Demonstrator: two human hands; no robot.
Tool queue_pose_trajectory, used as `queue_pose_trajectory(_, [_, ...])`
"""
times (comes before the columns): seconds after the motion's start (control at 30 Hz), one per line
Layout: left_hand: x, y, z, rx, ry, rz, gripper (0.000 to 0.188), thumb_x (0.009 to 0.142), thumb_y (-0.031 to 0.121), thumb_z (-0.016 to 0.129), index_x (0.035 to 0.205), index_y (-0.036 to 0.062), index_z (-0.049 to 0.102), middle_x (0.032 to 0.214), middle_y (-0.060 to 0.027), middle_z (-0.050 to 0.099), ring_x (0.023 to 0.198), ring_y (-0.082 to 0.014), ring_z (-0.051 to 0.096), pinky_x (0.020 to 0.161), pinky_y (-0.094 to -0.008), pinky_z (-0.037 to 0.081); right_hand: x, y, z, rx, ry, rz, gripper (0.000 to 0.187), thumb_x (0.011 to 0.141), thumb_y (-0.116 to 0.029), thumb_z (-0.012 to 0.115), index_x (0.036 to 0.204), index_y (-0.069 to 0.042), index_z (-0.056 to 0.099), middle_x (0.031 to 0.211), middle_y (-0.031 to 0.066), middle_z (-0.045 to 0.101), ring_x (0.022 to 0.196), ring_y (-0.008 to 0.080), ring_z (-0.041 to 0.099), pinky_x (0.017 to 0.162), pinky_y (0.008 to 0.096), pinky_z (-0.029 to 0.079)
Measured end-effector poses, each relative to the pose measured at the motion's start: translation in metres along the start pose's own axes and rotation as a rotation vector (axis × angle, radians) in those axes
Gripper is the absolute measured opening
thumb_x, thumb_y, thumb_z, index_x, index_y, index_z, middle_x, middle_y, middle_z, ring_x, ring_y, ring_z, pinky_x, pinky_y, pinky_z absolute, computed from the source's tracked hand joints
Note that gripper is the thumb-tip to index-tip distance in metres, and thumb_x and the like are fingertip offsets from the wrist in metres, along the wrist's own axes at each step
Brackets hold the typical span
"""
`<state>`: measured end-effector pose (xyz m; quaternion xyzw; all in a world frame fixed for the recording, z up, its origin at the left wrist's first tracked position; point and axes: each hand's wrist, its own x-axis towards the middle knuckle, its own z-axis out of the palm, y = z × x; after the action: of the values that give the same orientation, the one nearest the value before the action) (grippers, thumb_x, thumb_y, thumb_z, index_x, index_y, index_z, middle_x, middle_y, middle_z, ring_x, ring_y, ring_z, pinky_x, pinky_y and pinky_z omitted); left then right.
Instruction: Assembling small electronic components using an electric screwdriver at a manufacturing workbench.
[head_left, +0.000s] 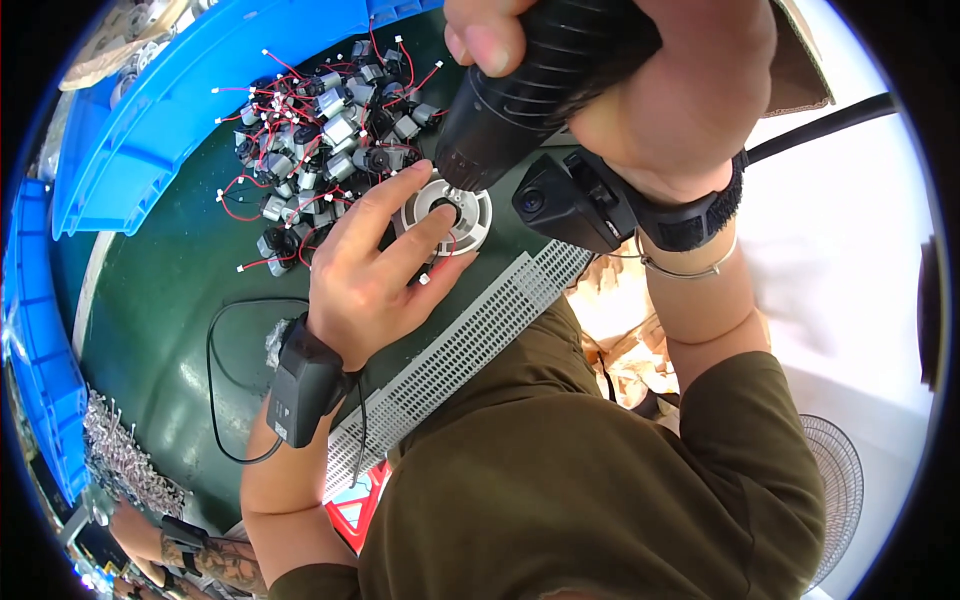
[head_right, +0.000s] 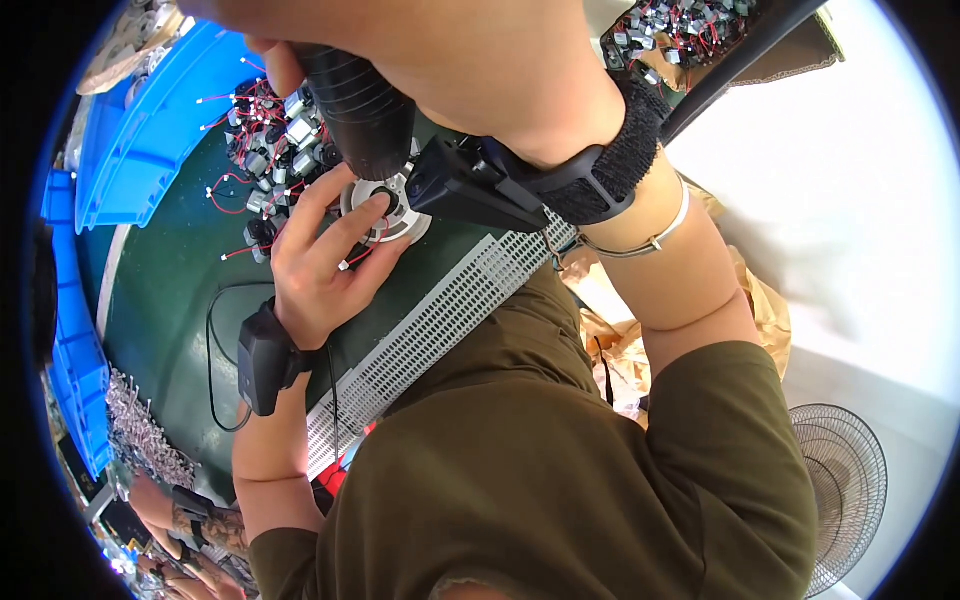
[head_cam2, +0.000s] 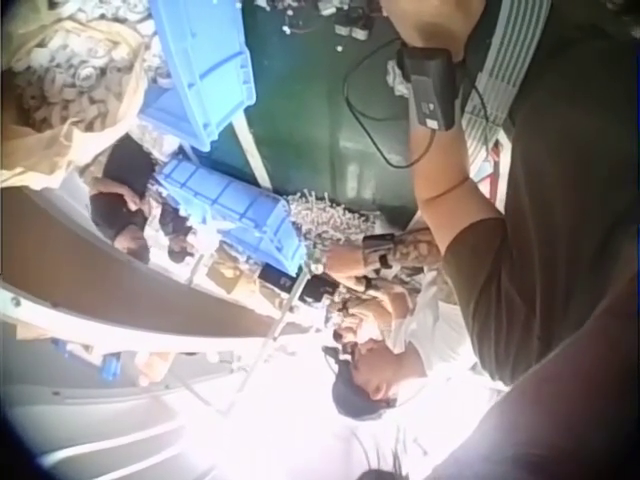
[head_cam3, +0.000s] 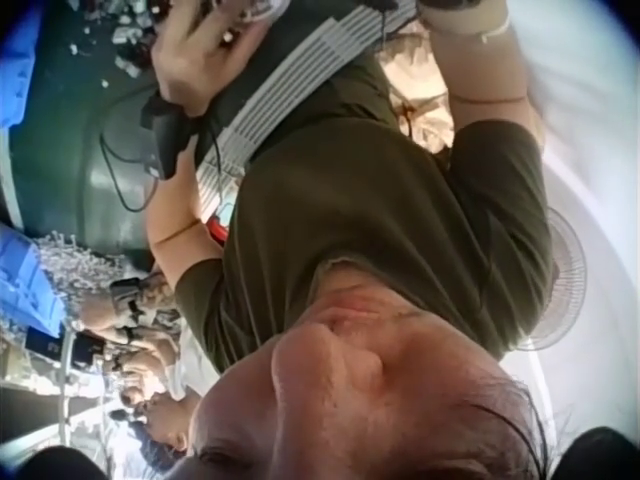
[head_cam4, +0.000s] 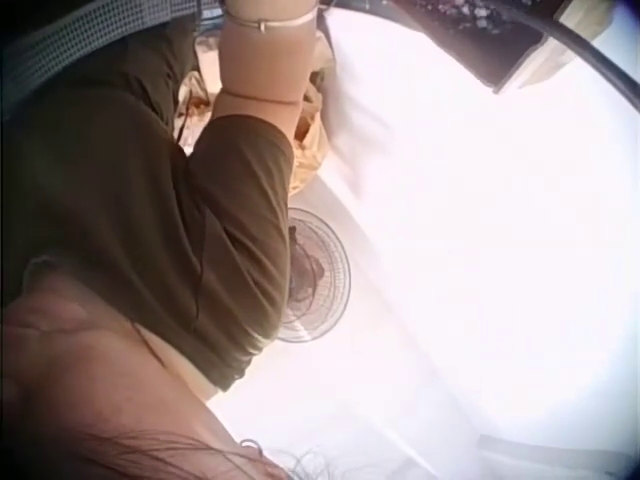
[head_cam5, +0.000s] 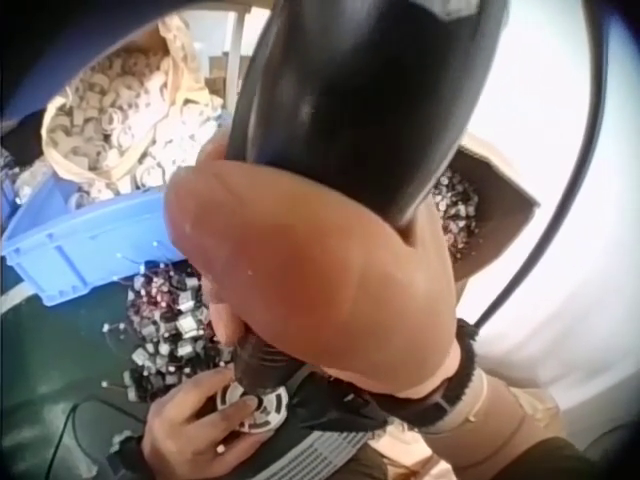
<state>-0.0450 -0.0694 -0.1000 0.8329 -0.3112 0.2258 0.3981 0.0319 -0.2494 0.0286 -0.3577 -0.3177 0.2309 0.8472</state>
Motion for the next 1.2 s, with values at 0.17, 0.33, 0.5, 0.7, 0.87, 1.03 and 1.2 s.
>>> queue_pose_trajectory(0.17, [0.0,0.001,0.0,0.036,0.002,0.012,0.034,0.061,0.011,0.081,0.091,0.0043,0.067,0.116,-0.0168,0.058,0.089,-0.0284,0.065,0.071,-0.0343,0.055,0.004,0.026,0.003,-0.145,0.067,-0.126,0.035,0.078,-0.003,0.066,0.108,0.009,0.052,0.078,0.01,0.06,0.071,0.0142,0.06,0.062,0.0278,0.049])
queue_pose_trajectory(0.33, [-0.001,0.003,0.003,0.024,0.022,0.021,0.035,0.061,0.012,0.082,0.091,0.0044,0.067,0.116,-0.0158,0.058,0.088,-0.0285,0.064,0.071,-0.0342,0.055,0.004,0.029,0.012,-0.612,0.225,-0.426,0.043,0.071,0.001,0.071,0.109,0.008,0.052,0.079,0.0083,0.061,0.073,0.0121,0.06,0.064,0.0268,0.049])
queue_pose_trajectory(0.5, [-0.009,-0.001,0.004,0.022,0.087,-0.016,0.035,0.061,0.01,0.082,0.092,0.0044,0.067,0.115,-0.0158,0.058,0.088,-0.0284,0.064,0.071,-0.0335,0.055,0.008,0.016,0.042,-0.8,0.282,-0.362,0.032,0.069,-0.003,0.075,0.095,0.004,0.057,0.071,0.004,0.06,0.065,0.0103,0.06,0.062,0.0241,0.05])
queue_pose_trajectory(0.7, [-0.004,-0.022,-0.092,0.237,0.37,-0.23,0.044,0.069,0.01,0.08,0.109,0.0034,0.063,0.107,-0.0121,0.063,0.097,-0.0194,0.062,0.082,-0.0318,0.051,0.027,-0.013,0.013,-0.843,0.431,-0.445,0.027,0.084,-0.025,0.068,0.089,0.001,0.06,0.07,0.0031,0.058,0.063,0.0089,0.056,0.056,0.0203,0.043])
queue_pose_trajectory(0.87, [-0.093,-0.122,-0.226,0.714,0.243,-0.796,0.049,0.081,0.022,0.072,0.12,-0.002,0.051,0.114,-0.0153,0.061,0.099,-0.0204,0.061,0.084,-0.0299,0.048,0.02,0.032,-0.02,-1.197,0.479,-0.906,0.012,0.082,-0.003,0.065,0.093,-0.004,0.061,0.084,0.0023,0.061,0.073,0.0069,0.058,0.067,0.0218,0.045])
queue_pose_trajectory(1.03, [-0.119,-0.14,-0.276,1.1,0.263,-0.775,0.066,0.08,0.042,0.07,0.121,-0.0041,0.048,0.114,-0.024,0.058,0.102,-0.0361,0.058,0.089,-0.0395,0.045,0.032,0.081,-0.034,-1.741,-0.178,-0.127,0.013,0.08,-0.007,0.055,0.089,-0.007,0.064,0.086,0.0148,0.064,0.078,0.0344,0.062,0.068,0.0433,0.05])
queue_pose_trajectory(1.2, [-0.008,-0.084,-0.235,0.794,0.64,-0.529,0.055,0.084,0.033,0.068,0.121,-0.005,0.053,0.118,-0.0213,0.059,0.108,-0.0311,0.058,0.093,-0.0369,0.044,0.05,0.099,-0.055,-1.803,-0.352,0.032,0.012,0.075,-0.006,0.054,0.078,-0.006,0.066,0.079,0.0157,0.065,0.077,0.0346,0.064,0.067,0.0434,0.051])
